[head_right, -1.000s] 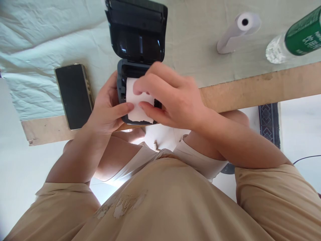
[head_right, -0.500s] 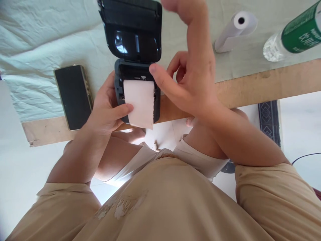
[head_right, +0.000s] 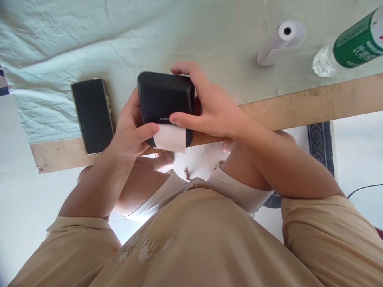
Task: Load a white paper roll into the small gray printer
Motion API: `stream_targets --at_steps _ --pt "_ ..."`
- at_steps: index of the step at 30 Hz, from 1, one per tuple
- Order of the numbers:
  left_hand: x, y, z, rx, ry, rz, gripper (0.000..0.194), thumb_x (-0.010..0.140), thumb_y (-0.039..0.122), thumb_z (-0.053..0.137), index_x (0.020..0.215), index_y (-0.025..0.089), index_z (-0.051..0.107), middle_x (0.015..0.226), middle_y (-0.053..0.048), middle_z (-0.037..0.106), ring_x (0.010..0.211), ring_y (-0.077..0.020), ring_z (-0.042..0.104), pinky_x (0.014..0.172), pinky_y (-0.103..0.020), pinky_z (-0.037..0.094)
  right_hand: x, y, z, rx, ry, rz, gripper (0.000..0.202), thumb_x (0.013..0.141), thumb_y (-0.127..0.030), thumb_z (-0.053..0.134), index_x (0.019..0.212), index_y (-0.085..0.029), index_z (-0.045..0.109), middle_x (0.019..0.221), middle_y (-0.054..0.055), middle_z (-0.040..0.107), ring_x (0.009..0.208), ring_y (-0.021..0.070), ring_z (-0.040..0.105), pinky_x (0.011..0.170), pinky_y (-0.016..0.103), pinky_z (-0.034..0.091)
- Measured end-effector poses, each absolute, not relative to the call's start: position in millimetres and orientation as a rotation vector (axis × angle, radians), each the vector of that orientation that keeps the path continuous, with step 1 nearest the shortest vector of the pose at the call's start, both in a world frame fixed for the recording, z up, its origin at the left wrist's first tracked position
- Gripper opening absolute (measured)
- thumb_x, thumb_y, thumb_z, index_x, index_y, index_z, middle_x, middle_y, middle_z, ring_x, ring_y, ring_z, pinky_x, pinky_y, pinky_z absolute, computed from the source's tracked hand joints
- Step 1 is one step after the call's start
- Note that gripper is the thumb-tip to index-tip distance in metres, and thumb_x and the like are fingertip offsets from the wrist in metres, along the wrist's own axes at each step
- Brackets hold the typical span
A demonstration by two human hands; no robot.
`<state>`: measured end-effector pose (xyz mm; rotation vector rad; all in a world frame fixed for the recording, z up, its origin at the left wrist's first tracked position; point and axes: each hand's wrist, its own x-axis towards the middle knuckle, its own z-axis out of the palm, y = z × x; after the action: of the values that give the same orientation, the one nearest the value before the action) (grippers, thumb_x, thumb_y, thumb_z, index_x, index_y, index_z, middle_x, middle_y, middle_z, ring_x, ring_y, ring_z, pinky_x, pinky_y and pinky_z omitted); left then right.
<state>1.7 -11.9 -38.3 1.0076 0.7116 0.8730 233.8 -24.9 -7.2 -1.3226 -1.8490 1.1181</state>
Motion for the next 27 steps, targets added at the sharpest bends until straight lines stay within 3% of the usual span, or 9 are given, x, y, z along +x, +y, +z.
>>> stream_targets --at_steps 2,4,7,10,13,15,19,22,27 --pt "4 -15 -34 0.982 0.754 0.888 0.062 0.079 0.052 0.093 0.131 0.029 0.067 0.12 -0.006 0.074 0.116 -0.0295 0.075 0.086 -0.032 0.065 235 -22 -11 -1.298 -1.839 1.204 0.082 0.085 -0.066 0.076 0.149 -0.029 0.041 0.143 0.009 0.062 0.111 0.0238 0.068 0.086 0.037 0.06" --pt "6 -17 -29 0.928 0.805 0.874 0.049 0.087 0.046 0.088 0.128 0.029 0.068 0.11 -0.003 0.074 0.103 -0.0231 0.076 0.079 -0.028 0.064 236 -19 -14 -1.305 -1.832 1.239 0.084 0.083 -0.07 0.075 0.148 -0.028 0.042 0.141 0.008 0.063 0.111 0.0235 0.067 0.086 0.036 0.058" --pt "8 -18 -23 0.861 0.792 0.869 0.041 0.086 0.035 0.09 0.121 0.028 0.07 0.094 0.002 0.07 0.082 -0.0141 0.072 0.071 -0.023 0.063 235 -17 -16 -1.349 -1.846 1.23 0.085 0.083 -0.069 0.076 0.149 -0.027 0.043 0.138 0.008 0.065 0.112 0.0244 0.067 0.088 0.037 0.057" --pt "9 -17 -21 0.839 0.773 0.876 0.037 0.086 0.028 0.089 0.118 0.027 0.072 0.09 0.003 0.069 0.078 -0.0115 0.071 0.07 -0.02 0.062 235 -17 -16 -1.374 -1.853 1.214 0.088 0.082 -0.067 0.078 0.152 -0.026 0.044 0.137 0.008 0.066 0.114 0.0262 0.066 0.088 0.038 0.057" --pt "12 -19 -21 0.805 0.747 0.935 0.029 0.094 0.038 0.081 0.118 0.025 0.073 0.093 0.002 0.071 0.091 -0.0137 0.076 0.074 -0.02 0.062 234 -18 -16 -1.359 -1.805 1.242 0.088 0.082 -0.066 0.078 0.153 -0.028 0.042 0.141 0.008 0.064 0.108 0.0246 0.066 0.084 0.037 0.058" --pt "15 -20 -21 0.79 0.753 0.968 0.028 0.101 0.048 0.071 0.116 0.023 0.073 0.101 -0.002 0.075 0.115 -0.0194 0.077 0.088 -0.026 0.064 234 -19 -16 -1.355 -1.753 1.244 0.089 0.083 -0.066 0.078 0.155 -0.03 0.041 0.147 0.008 0.06 0.103 0.0224 0.066 0.081 0.036 0.058" --pt "20 -21 -19 0.812 0.83 0.997 0.034 0.109 0.052 0.056 0.113 0.021 0.072 0.119 -0.006 0.076 0.153 -0.0301 0.057 0.116 -0.041 0.058 233 -21 -15 -1.32 -1.705 1.252 0.094 0.083 -0.075 0.078 0.156 -0.031 0.039 0.151 0.008 0.056 0.102 0.0205 0.066 0.08 0.034 0.059" --pt "20 -21 -17 0.834 0.864 0.971 0.038 0.112 0.053 0.05 0.118 0.022 0.071 0.124 -0.007 0.077 0.158 -0.0304 0.052 0.119 -0.042 0.056 234 -22 -15 -1.316 -1.744 1.242 0.099 0.085 -0.081 0.073 0.161 -0.03 0.034 0.153 0.009 0.056 0.101 0.0197 0.067 0.082 0.035 0.06" --pt "17 -17 -28 0.767 0.867 0.949 0.047 0.107 0.064 0.052 0.11 0.022 0.073 0.118 -0.008 0.081 0.151 -0.0331 0.058 0.113 -0.043 0.06 238 -24 -18 -1.324 -1.903 1.186 0.1 0.094 -0.077 0.064 0.169 -0.028 0.021 0.152 0.012 0.06 0.089 0.0179 0.069 0.082 0.038 0.061"
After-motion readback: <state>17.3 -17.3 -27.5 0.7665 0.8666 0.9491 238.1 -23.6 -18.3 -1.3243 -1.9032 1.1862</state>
